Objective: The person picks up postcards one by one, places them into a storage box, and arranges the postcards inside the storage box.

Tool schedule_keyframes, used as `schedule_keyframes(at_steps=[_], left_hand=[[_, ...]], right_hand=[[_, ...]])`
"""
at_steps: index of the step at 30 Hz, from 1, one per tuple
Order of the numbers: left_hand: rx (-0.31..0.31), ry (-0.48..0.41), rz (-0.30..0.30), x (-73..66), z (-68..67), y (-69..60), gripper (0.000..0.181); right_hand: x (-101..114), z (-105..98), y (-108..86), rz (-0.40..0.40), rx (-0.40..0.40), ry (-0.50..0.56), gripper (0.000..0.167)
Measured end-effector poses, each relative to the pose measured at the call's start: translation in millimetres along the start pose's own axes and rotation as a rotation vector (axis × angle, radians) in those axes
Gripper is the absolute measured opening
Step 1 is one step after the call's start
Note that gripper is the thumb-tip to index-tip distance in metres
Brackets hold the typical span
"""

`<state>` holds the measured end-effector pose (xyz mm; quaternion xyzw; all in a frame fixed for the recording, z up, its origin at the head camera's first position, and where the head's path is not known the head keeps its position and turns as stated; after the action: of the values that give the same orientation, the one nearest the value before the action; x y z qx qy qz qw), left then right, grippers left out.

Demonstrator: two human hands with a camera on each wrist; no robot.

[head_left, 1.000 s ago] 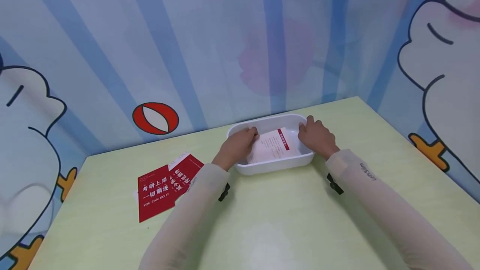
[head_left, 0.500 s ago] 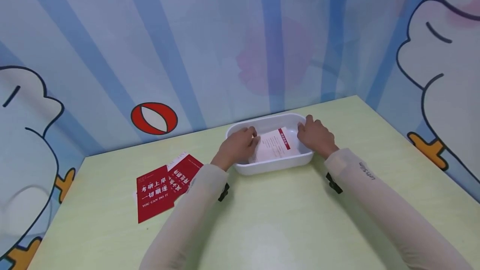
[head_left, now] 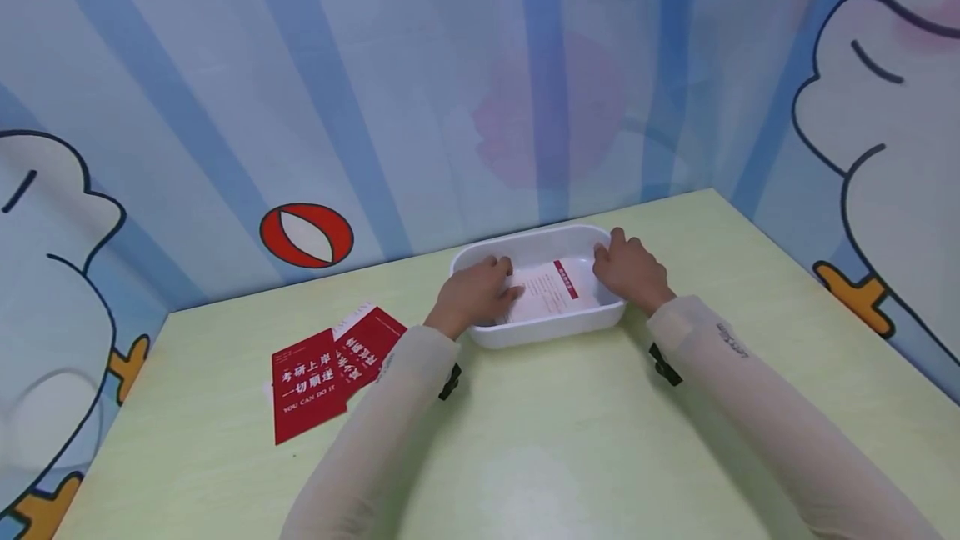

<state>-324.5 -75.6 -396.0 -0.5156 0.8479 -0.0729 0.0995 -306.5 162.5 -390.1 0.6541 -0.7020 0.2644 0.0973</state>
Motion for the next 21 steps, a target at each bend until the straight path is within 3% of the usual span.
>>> schedule_keyframes(at_steps=[12,21], left_hand=[[0.002,0.163,-0.027,0.7,5.2,0.1,0.043],[-0.001,0.195,-0.041,5.0,8.5,-3.6,0.044]], right_hand=[[1,4,0.6,0.013,0.004,0.027,0.06],[4,12,3.6,0.019,0.004,0.03,0.059]])
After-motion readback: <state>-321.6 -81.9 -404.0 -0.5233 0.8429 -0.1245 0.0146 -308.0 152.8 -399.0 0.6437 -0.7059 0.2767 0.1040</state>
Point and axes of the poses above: each hand's wrist, its own y-axis towards the middle knuckle, its own z-axis out of the palm, x = y × z, the point moved 1 cm from there along y, towards the middle knuckle, and after that the axes turned 9 degrees about x, right-handed, at the moved point
